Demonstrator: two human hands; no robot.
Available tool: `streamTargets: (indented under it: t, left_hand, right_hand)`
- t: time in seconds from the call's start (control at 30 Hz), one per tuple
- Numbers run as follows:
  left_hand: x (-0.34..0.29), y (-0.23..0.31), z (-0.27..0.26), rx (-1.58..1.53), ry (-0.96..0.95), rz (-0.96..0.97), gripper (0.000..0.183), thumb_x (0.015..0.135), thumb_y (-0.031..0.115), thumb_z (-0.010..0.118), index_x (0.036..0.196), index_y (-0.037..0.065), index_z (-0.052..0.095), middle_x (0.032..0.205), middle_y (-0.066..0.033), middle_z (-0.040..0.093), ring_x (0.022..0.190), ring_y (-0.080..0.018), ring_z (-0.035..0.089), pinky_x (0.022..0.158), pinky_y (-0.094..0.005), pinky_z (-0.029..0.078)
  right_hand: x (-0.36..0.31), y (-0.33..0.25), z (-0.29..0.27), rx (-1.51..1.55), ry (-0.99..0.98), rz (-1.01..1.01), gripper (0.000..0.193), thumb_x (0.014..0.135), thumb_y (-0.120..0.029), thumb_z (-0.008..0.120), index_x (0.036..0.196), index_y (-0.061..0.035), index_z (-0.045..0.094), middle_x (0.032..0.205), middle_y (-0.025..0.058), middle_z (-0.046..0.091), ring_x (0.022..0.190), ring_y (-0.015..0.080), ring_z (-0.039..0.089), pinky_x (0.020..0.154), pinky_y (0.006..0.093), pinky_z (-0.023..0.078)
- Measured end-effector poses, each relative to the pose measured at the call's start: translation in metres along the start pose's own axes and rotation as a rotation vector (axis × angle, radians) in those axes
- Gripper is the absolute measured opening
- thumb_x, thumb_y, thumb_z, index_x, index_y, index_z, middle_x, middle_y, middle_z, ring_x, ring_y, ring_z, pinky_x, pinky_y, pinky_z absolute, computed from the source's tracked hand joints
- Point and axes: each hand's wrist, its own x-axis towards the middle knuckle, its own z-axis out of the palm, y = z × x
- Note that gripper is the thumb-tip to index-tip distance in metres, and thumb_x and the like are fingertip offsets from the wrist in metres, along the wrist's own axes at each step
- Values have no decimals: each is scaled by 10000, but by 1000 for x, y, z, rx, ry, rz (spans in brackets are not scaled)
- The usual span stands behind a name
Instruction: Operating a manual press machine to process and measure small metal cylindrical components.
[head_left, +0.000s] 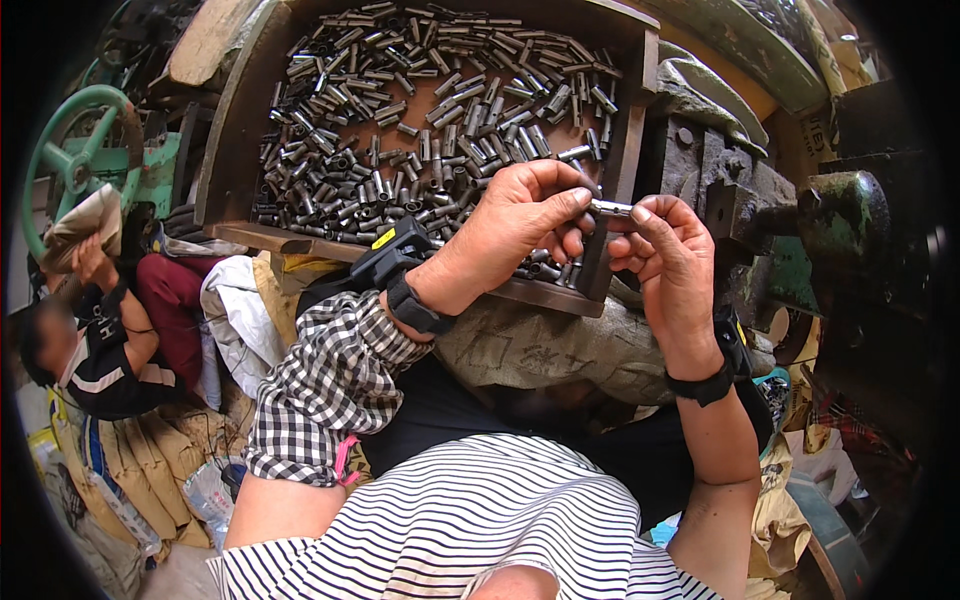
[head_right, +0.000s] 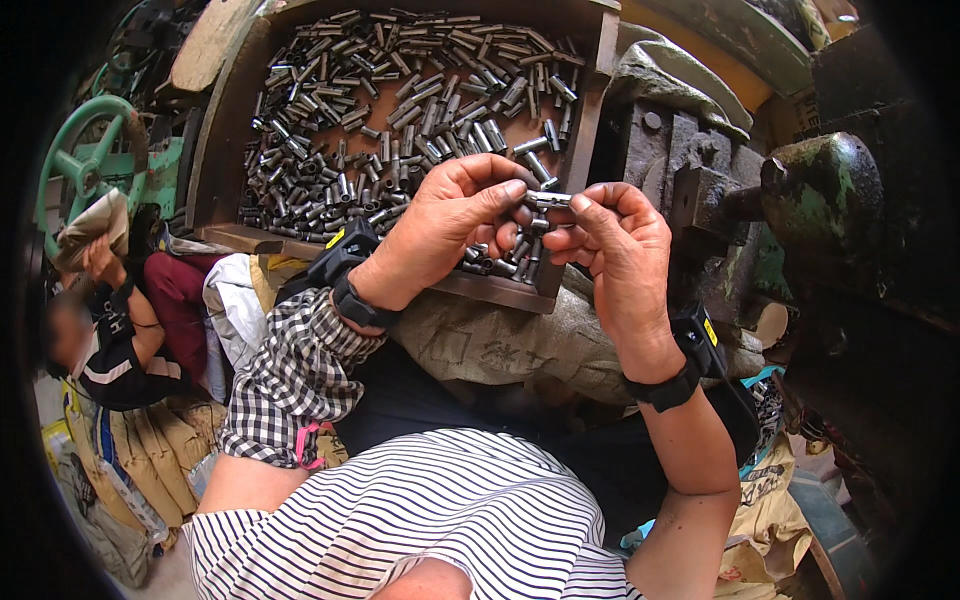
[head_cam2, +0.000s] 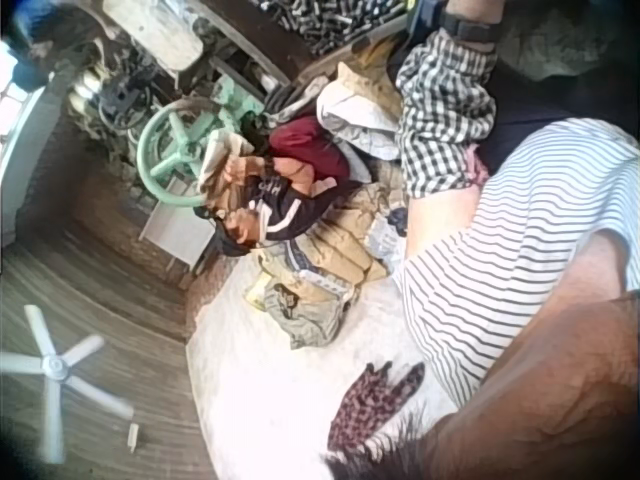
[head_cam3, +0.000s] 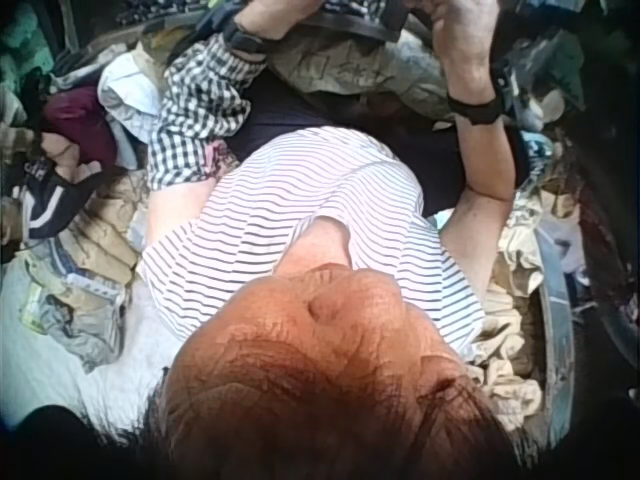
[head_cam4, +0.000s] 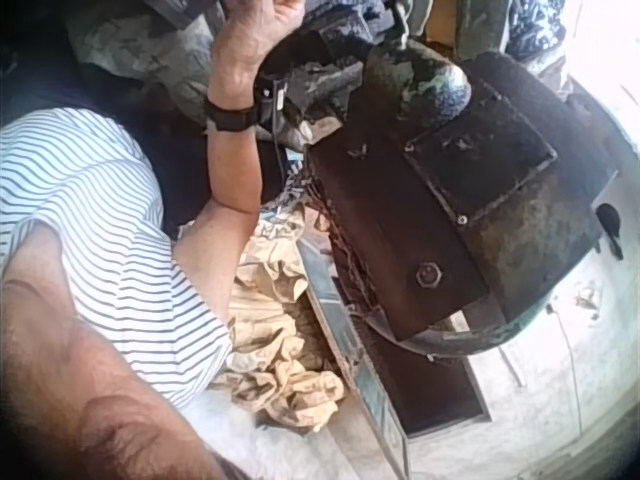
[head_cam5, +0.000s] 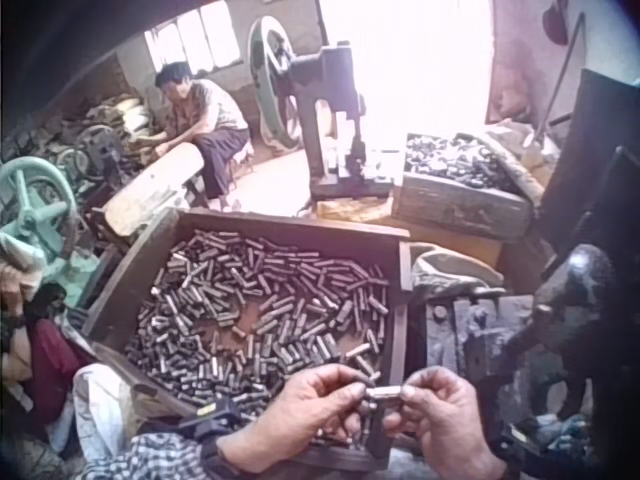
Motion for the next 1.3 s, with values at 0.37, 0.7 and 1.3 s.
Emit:
streamTargets:
  t: [0.37, 0.7, 1.3]
  left_hand:
    - [-11, 4, 17, 532, 61, 225, 236, 904, 119, 581, 1086, -27, 547, 756, -48, 637, 552, -55, 591, 456, -169, 465]
    - [-22, 32, -2, 312, -351, -77, 514, 858, 131, 631, 1311, 23, 415, 891, -47, 617, 517, -27, 505, 418, -153, 393]
    - [-25, 25, -55, 1410, 203, 482, 153, 734, 64, 630, 879, 18, 610, 767, -135, 597, 674, -265, 602, 611, -349, 475]
  right_hand:
    - [-1, 0, -1, 118, -27, 174, 86, 860, -85, 612, 900, -40, 552, 791, 110, 658, 572, 99, 605, 484, 213, 479]
    - [-1, -8, 5, 166, -359, 410, 83, 831, -71, 636, 839, -33, 562, 707, 128, 647, 433, 69, 532, 399, 195, 443]
    - [45, 8, 38, -2124, -446, -760, 61, 705, -74, 584, 734, -73, 637, 834, 97, 583, 860, 243, 572, 784, 389, 375]
